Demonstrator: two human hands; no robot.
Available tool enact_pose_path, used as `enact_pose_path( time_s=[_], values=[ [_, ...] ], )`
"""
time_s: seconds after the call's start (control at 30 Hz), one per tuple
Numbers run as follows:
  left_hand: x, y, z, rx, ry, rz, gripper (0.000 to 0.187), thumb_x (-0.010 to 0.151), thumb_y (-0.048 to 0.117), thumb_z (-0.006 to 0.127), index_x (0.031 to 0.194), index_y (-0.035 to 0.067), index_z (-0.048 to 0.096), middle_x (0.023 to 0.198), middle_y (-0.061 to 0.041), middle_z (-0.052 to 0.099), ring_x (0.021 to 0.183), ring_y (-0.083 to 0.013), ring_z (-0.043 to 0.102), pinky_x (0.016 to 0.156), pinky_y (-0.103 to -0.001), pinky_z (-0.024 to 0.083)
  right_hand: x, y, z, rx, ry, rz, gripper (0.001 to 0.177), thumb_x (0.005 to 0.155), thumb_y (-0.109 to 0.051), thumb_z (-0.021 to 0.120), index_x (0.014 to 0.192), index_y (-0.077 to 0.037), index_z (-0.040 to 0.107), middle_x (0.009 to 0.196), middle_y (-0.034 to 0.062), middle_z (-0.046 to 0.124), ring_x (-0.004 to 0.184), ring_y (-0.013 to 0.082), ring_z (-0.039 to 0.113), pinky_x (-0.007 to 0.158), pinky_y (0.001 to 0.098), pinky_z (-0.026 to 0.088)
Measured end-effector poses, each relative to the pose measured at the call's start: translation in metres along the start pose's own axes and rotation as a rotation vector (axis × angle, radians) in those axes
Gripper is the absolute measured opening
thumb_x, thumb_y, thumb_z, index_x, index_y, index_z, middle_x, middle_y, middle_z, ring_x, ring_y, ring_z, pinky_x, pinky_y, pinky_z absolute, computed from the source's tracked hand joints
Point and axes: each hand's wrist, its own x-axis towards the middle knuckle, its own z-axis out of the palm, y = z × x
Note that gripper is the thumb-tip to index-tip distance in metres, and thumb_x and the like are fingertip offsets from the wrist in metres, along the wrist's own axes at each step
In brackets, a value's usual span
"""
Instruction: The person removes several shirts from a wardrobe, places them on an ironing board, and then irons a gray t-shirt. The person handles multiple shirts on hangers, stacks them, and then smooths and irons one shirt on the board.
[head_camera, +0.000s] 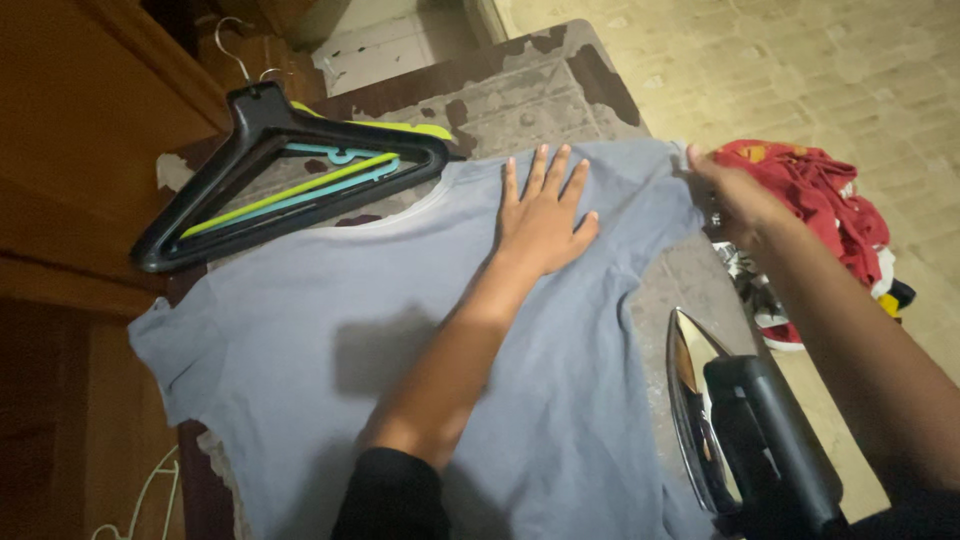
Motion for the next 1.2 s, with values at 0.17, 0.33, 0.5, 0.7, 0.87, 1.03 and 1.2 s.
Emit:
enact_pose_path(
  time_s=[0.17, 0.33, 0.5, 0.7, 0.87, 1.03, 1.2],
  values=[
    [0.006, 0.001, 0.005, -0.09, -0.034, -0.015, 0.082, 0.094, 0.06, 0.049, 0.16, 0.015, 0.029, 0.17, -0.011, 0.018, 0.157, -0.0335, 0.009, 0.122, -0.06, 0.003, -0.03, 0.024, 0.002, 0.023, -0.002, -0.147, 0.024, 0.098, -0.026, 0.073, 0.108, -0.004, 0.07, 0.092, 0.0041, 0.069, 0.072, 0.0112, 0.06, 0.065, 0.0293, 0.048],
    [0.007, -0.001, -0.001, -0.104, -0.047, -0.021, 0.083, 0.095, 0.065, 0.047, 0.161, 0.018, 0.027, 0.169, -0.009, 0.016, 0.157, -0.0327, 0.007, 0.123, -0.059, 0.003, -0.024, 0.037, -0.001, 0.322, 0.098, -0.326, 0.017, 0.107, -0.022, 0.062, 0.109, -0.005, 0.064, 0.087, -0.0005, 0.065, 0.068, 0.0074, 0.057, 0.056, 0.0249, 0.045],
    [0.006, 0.002, -0.003, -0.087, -0.02, -0.014, 0.081, 0.096, 0.065, 0.046, 0.161, 0.018, 0.029, 0.17, -0.008, 0.018, 0.158, -0.0326, 0.009, 0.124, -0.059, 0.004, -0.028, 0.037, -0.011, 0.002, 0.089, -0.42, 0.012, 0.107, -0.013, 0.061, 0.11, -0.003, 0.059, 0.088, 0.0023, 0.063, 0.073, 0.0124, 0.059, 0.064, 0.0291, 0.048],
    [0.004, 0.002, -0.001, -0.069, -0.031, -0.015, 0.076, 0.098, 0.057, 0.045, 0.161, 0.018, 0.03, 0.17, -0.009, 0.018, 0.157, -0.0322, 0.011, 0.123, -0.06, 0.006, -0.044, 0.004, 0.007, -0.729, 0.307, -0.982, 0.047, 0.087, -0.004, 0.064, 0.132, 0.002, 0.052, 0.131, 0.0253, 0.056, 0.124, 0.0418, 0.055, 0.104, 0.0489, 0.046],
    [0.008, -0.001, 0.007, -0.061, -0.016, -0.013, 0.064, 0.102, 0.045, 0.04, 0.16, 0.02, 0.03, 0.17, -0.006, 0.019, 0.157, -0.0298, 0.012, 0.123, -0.059, 0.007, -0.045, -0.016, 0.045, -1.003, 0.006, -1.094, 0.067, 0.101, -0.032, 0.059, 0.157, -0.003, 0.038, 0.163, 0.0227, 0.036, 0.151, 0.0413, 0.033, 0.12, 0.0576, 0.027],
    [0.007, -0.004, 0.013, -0.098, 0.088, 0.014, 0.064, 0.102, 0.04, 0.044, 0.157, 0.012, 0.035, 0.166, -0.009, 0.027, 0.155, -0.0306, 0.018, 0.123, -0.059, 0.009, -0.042, -0.011, 0.036, -1.267, -0.042, -1.06, 0.064, 0.101, -0.044, 0.052, 0.158, -0.016, 0.042, 0.161, 0.0206, 0.035, 0.146, 0.0431, 0.031, 0.109, 0.0676, 0.021],
    [-0.007, 0.003, 0.002, -0.101, 0.274, 0.112, 0.049, 0.102, 0.031, 0.053, 0.146, 0.009, 0.051, 0.16, -0.011, 0.042, 0.153, -0.032, 0.033, 0.126, -0.061, 0.014, -0.068, -0.011, 0.011, -1.145, 0.273, -0.847, 0.053, 0.1, -0.035, 0.06, 0.145, -0.008, 0.053, 0.152, 0.0248, 0.046, 0.136, 0.0435, 0.046, 0.108, 0.0594, 0.038]
  ],
)
